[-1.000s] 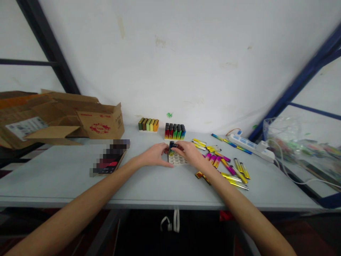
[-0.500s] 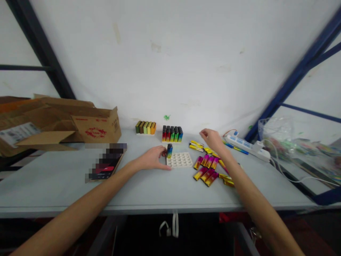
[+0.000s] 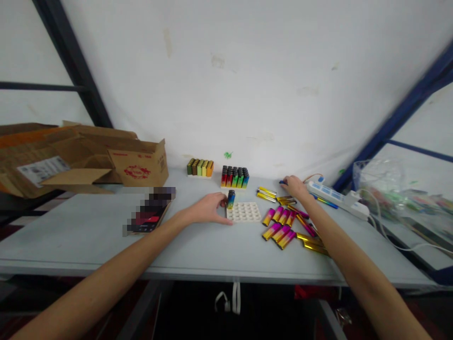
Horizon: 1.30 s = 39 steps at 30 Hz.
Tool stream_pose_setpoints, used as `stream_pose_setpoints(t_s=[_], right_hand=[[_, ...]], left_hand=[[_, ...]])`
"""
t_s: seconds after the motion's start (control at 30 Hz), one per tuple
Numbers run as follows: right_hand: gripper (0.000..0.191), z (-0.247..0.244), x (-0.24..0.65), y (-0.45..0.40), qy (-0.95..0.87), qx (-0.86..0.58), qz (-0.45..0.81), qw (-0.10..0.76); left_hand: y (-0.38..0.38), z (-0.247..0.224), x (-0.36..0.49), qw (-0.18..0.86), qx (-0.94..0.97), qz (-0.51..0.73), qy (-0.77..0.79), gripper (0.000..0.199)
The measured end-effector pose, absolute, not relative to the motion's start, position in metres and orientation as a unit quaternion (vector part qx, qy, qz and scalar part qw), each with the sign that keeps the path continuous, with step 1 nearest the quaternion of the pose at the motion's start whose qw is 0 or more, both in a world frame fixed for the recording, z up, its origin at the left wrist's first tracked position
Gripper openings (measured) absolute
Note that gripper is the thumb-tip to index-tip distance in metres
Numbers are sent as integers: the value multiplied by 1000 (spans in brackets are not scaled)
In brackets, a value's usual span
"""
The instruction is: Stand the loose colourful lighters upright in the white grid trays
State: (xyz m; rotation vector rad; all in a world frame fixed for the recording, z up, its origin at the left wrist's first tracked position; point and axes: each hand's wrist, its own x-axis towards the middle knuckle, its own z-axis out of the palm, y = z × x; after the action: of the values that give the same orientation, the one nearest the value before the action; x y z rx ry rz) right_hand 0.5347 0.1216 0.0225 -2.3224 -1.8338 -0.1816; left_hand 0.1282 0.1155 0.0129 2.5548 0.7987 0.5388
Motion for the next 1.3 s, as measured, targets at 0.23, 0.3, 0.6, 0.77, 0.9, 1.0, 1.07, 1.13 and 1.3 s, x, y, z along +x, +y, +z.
stream_pose_setpoints(t_s=[0.23,0.3,0.6,0.77,0.9,1.0,1.07,1.13,1.3], right_hand=[[45,62,475,89,-629,-593,234,445],[51,76,444,70,-628,-511,307,500],[46,51,354,51,-602,-446,350,562],[45,30,351,52,-626,-511,242,537],[51,30,349,45,-642,-532,177,523],[49,28,347,42,-644,-537,153,524],[44,26,347,42,-637,-541,151,527],[39,24,347,42,-630,-547,151,529],[36,23,348,42,-626,-545,157,535]], left_hand=[[115,13,128,211,913,194,290,67],[116,13,128,210,914,194,289,68],[117,11,128,197,921,189,279,66],[115,14,129,207,918,190,279,64],[114,16,129,211,917,189,281,64],[114,16,129,210,916,191,283,65],[115,15,130,212,915,192,285,66],[115,14,130,214,913,193,287,66],[116,13,129,211,915,195,284,67]])
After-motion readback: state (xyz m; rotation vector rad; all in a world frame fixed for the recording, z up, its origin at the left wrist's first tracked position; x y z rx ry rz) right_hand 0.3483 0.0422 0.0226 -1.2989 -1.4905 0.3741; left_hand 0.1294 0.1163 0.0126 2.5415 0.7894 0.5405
